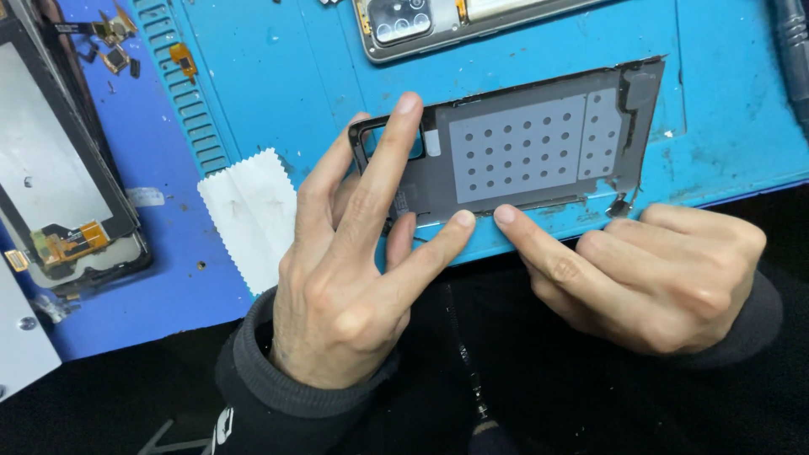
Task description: Disassembling a smartphone by peeling off the back cover and removing internal plastic frame pieces.
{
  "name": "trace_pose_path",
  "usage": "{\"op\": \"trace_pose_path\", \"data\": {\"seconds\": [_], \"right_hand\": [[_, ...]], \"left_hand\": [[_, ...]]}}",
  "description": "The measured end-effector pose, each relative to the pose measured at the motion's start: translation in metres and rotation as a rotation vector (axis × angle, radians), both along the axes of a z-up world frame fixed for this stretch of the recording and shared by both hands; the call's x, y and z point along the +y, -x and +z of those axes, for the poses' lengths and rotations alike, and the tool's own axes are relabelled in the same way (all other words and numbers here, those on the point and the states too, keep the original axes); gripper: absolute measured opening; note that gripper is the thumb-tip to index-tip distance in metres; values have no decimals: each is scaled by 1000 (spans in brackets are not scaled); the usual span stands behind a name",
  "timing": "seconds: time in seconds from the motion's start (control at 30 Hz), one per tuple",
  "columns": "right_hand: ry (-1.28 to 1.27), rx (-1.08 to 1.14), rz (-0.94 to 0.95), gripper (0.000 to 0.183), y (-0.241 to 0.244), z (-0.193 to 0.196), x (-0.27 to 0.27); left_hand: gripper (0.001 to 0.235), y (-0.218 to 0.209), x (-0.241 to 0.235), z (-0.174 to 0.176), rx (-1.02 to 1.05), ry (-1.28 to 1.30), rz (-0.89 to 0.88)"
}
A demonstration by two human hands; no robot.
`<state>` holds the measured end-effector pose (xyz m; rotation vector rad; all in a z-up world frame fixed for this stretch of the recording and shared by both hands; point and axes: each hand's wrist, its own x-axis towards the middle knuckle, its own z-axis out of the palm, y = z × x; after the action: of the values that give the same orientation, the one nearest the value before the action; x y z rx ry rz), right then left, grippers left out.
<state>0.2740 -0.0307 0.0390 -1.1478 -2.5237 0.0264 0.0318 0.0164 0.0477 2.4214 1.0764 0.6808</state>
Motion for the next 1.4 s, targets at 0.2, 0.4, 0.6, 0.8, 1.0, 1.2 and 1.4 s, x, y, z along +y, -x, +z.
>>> {"op": "trace_pose_path", "data": {"seconds": [0.2, 0.4, 0.6, 0.8, 1.0, 1.2, 1.4], "right_hand": [[146, 49, -193, 44, 17, 14, -7], [360, 133, -270, 44, 6, 17, -10], [413, 105, -281, 46, -39, 3, -25], [213, 47, -145, 49, -37, 5, -14], [269, -54, -49, 56, -35, 9, -5], [399, 6, -188, 54, -42, 0, -13], [676, 182, -478, 38, -34, 12, -17]], "left_hand": [[39, 0, 0, 0, -19, -5, -3], [38, 1, 0, 0, -9, -24, -8], [36, 1, -1, -2, -24, -22, 7], [37, 0, -1, -2, -12, -24, -2], [36, -2, 0, -1, -18, -10, -14], [35, 0, -1, -2, -47, 32, -6], [33, 2, 0, 1, -39, 34, -9]]}}
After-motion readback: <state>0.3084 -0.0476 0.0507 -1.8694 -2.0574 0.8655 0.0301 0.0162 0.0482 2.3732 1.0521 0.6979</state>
